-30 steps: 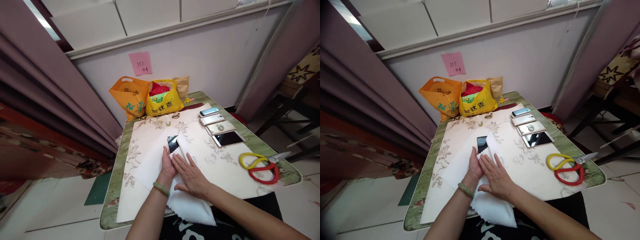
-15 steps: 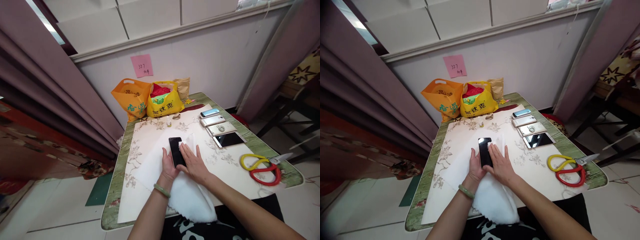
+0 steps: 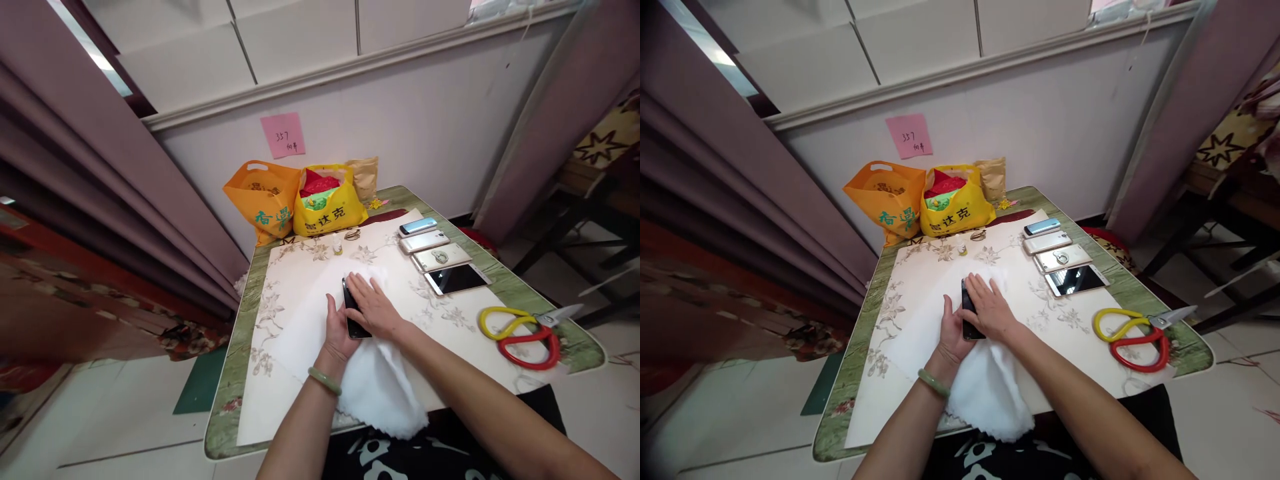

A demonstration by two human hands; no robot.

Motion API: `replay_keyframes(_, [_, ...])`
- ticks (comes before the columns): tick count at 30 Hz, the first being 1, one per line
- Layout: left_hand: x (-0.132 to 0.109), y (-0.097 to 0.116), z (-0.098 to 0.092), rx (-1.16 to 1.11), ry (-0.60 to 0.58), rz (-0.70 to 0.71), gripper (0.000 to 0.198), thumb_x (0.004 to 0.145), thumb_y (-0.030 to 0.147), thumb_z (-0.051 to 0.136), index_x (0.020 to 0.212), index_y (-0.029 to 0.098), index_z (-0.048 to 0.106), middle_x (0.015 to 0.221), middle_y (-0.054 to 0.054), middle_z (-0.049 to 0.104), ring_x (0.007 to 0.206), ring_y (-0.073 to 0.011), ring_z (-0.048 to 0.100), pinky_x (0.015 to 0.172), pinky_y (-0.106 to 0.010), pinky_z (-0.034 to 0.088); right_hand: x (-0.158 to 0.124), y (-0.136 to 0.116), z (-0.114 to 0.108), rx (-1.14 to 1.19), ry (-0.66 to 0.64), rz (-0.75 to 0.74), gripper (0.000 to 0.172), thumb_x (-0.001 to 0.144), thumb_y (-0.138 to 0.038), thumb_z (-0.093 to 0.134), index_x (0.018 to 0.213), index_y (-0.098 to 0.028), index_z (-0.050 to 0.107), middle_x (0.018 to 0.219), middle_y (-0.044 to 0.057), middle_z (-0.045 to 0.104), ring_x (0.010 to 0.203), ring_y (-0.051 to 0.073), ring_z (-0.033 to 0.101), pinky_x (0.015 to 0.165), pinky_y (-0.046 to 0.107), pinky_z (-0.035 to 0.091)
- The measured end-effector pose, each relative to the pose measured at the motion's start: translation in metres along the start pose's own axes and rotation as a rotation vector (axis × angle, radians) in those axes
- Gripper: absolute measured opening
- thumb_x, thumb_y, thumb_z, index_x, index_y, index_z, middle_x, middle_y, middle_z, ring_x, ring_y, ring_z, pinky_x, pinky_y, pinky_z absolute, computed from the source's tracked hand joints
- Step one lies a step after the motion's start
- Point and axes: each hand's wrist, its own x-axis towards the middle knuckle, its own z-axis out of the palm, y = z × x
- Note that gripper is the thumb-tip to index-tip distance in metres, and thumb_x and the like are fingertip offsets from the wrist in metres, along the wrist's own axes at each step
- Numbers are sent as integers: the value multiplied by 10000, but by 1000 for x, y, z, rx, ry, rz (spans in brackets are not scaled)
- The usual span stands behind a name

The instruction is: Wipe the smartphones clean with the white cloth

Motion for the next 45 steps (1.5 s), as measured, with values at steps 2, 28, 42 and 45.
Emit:
replay_keyframes(2, [0, 1, -1, 10, -2, -4, 663, 883, 687, 387, 1288, 203, 590, 1270, -116, 647, 1229, -294, 566, 1075, -448, 393, -9, 3, 2, -11, 29, 41, 819, 960, -607, 346, 1553, -117, 66, 1593, 150, 195, 1479, 280, 144, 1168, 559, 167])
replay_keyframes(28, [1, 4, -5, 30, 37, 2, 748, 844, 719, 432, 1255, 116, 600, 1056, -152, 716, 1057, -311, 654, 994, -460, 461, -67, -13, -22, 216, -33, -197, 711, 975, -551, 399, 1553, -231, 136, 1559, 87, 311, 1459, 278, 225, 1178, 614, 38])
replay_keyframes(42, [7, 5, -16, -50, -20, -10, 725, 880, 671, 421, 1385, 159, 508, 1311, -143, 619, 1290, -309, 513, 1109, -467, 360, -6, -10, 18, 58, 20, -12, 682, 991, -523, 332, 1537, -130, 219, 1588, 116, 224, 1473, 257, 178, 1195, 534, 109])
replay_keyframes(45, [10, 7, -20, -39, -42, 8, 721, 874, 693, 399, 1401, 209, 496, 1342, -119, 601, 1320, -315, 481, 1133, -487, 321, 9, -22, 14, 103, -43, -9, 706, 994, -572, 239, 1550, -145, 155, 1607, 88, 150, 1486, 228, 119, 1198, 515, 57])
